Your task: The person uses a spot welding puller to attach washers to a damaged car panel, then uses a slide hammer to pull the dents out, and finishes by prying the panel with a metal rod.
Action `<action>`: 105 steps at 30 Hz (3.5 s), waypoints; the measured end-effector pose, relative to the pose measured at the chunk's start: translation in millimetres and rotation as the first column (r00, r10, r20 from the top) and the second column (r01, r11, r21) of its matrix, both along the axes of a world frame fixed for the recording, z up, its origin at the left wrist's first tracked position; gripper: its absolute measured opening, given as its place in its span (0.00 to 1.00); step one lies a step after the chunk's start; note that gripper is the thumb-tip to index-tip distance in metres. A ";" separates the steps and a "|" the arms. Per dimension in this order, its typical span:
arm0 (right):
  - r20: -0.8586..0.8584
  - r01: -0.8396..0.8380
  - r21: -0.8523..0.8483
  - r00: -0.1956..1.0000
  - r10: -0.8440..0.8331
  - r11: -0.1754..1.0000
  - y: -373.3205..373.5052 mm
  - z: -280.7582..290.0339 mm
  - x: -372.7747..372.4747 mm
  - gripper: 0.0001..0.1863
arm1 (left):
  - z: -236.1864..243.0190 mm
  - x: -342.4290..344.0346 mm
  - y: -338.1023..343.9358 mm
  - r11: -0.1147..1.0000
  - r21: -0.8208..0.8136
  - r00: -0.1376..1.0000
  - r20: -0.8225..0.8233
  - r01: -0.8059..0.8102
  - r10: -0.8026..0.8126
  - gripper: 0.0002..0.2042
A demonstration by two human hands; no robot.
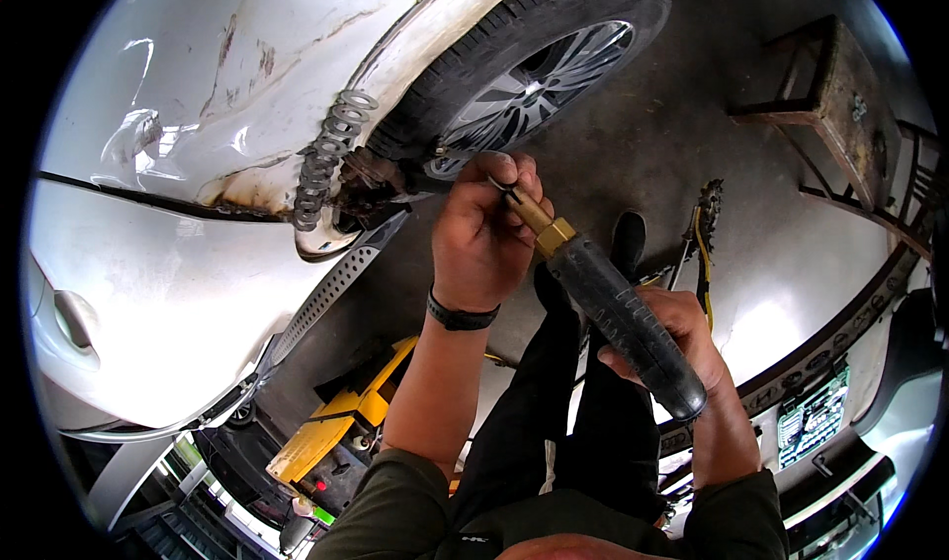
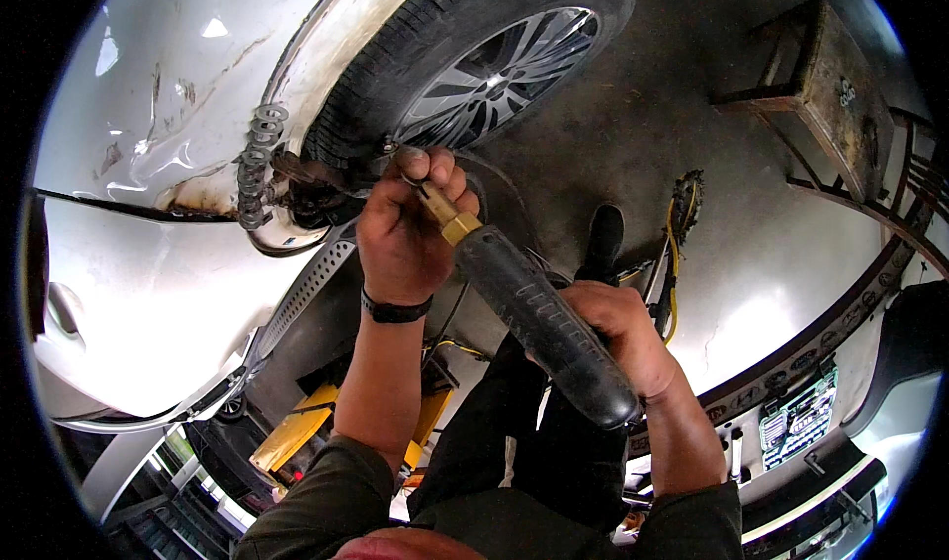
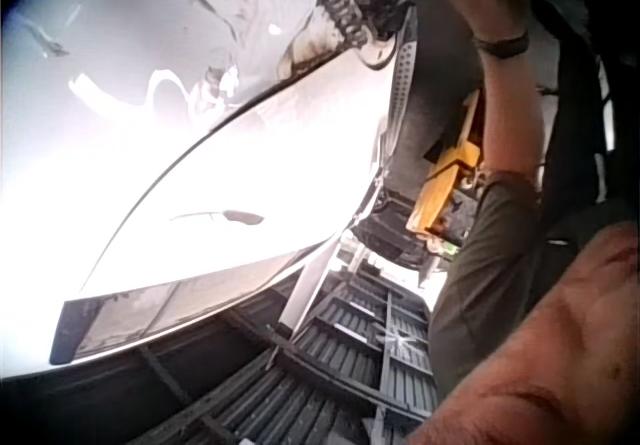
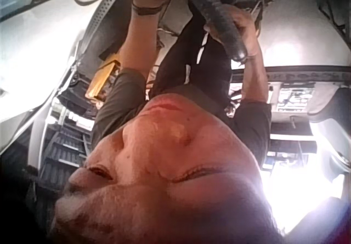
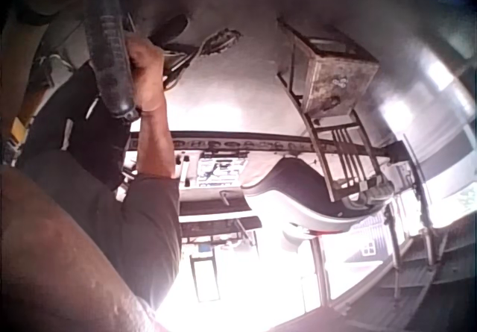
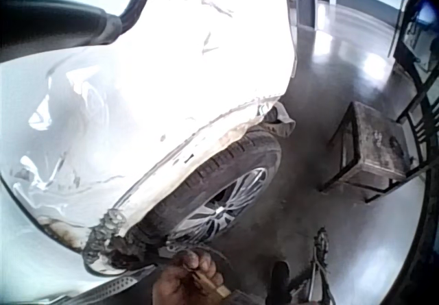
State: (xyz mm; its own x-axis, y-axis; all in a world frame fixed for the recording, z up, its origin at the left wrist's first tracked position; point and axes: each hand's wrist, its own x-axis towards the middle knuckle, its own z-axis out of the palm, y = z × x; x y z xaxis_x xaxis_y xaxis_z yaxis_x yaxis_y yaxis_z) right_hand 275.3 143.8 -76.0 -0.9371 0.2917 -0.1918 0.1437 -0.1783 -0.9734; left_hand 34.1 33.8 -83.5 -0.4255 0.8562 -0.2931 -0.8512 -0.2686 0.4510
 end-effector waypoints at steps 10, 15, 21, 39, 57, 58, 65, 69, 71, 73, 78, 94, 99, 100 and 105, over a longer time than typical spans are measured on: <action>0.019 -0.012 -0.016 1.000 0.012 1.000 5.9 9.7 -8.8 0.17 | 5.2 -2.4 3.4 0.998 -0.052 0.999 -0.041 -0.024 0.022 0.10; 0.034 -0.019 -0.009 0.999 0.019 1.000 6.3 14.7 -12.5 0.17 | 3.5 -4.4 1.4 1.000 -0.009 0.998 -0.063 -0.008 0.008 0.10; -0.014 -0.005 0.012 1.000 0.005 1.000 6.4 11.6 -15.3 0.17 | 13.3 1.8 7.4 0.999 -0.014 0.994 -0.098 -0.052 0.050 0.11; -0.198 0.009 0.268 0.979 0.046 0.963 45.6 32.5 -89.7 0.21 | 37.2 -32.3 40.7 0.914 0.332 0.963 -0.053 -0.233 0.264 0.13; -0.235 0.080 0.406 0.972 0.019 0.910 42.1 39.2 -103.7 0.19 | 45.3 -31.8 44.4 0.897 0.382 0.968 -0.020 -0.224 0.250 0.13; -0.246 0.093 0.405 0.969 0.010 0.910 41.3 39.2 -103.9 0.18 | 46.2 -31.2 43.7 0.899 0.370 0.964 -0.026 -0.236 0.264 0.13; -0.261 0.108 0.352 0.965 -0.013 0.930 40.5 31.8 -101.3 0.17 | 44.1 -34.0 42.1 0.921 0.322 0.969 -0.039 -0.218 0.243 0.13; -0.264 0.097 0.381 0.965 0.007 0.920 42.9 33.7 -103.9 0.17 | 43.9 -36.7 43.5 0.911 0.358 0.973 -0.035 -0.202 0.230 0.13; -0.267 0.082 0.396 0.963 0.030 0.915 44.1 35.1 -103.8 0.17 | 42.3 -36.9 44.7 0.905 0.378 0.974 -0.033 -0.194 0.223 0.13; -0.245 0.094 0.380 0.970 0.002 0.920 42.4 37.7 -104.6 0.18 | 42.3 -37.6 44.9 0.904 0.380 0.975 -0.021 -0.195 0.219 0.12; -0.233 0.096 0.385 0.972 -0.004 0.918 41.3 37.0 -103.8 0.18 | 43.7 -35.7 45.5 0.907 0.365 0.971 -0.032 -0.208 0.236 0.12; -0.253 0.157 0.344 0.965 -0.070 0.926 34.5 41.6 -106.7 0.19 | 44.1 -34.0 46.7 0.888 0.399 0.968 -0.008 -0.229 0.253 0.16; -0.277 0.108 0.349 0.961 -0.008 0.931 44.7 32.5 -80.8 0.19 | 40.0 -11.8 26.3 0.945 0.133 0.948 -0.069 -0.299 0.309 0.19; -0.295 0.101 0.322 0.955 -0.002 0.941 46.0 29.6 -68.4 0.19 | 37.3 -1.6 24.1 0.946 0.140 0.951 -0.060 -0.293 0.303 0.19; -0.084 0.194 0.140 0.979 -0.183 0.971 13.2 17.6 -31.9 0.11 | -34.9 31.8 -17.4 0.905 -0.419 0.902 0.361 -0.072 0.239 0.18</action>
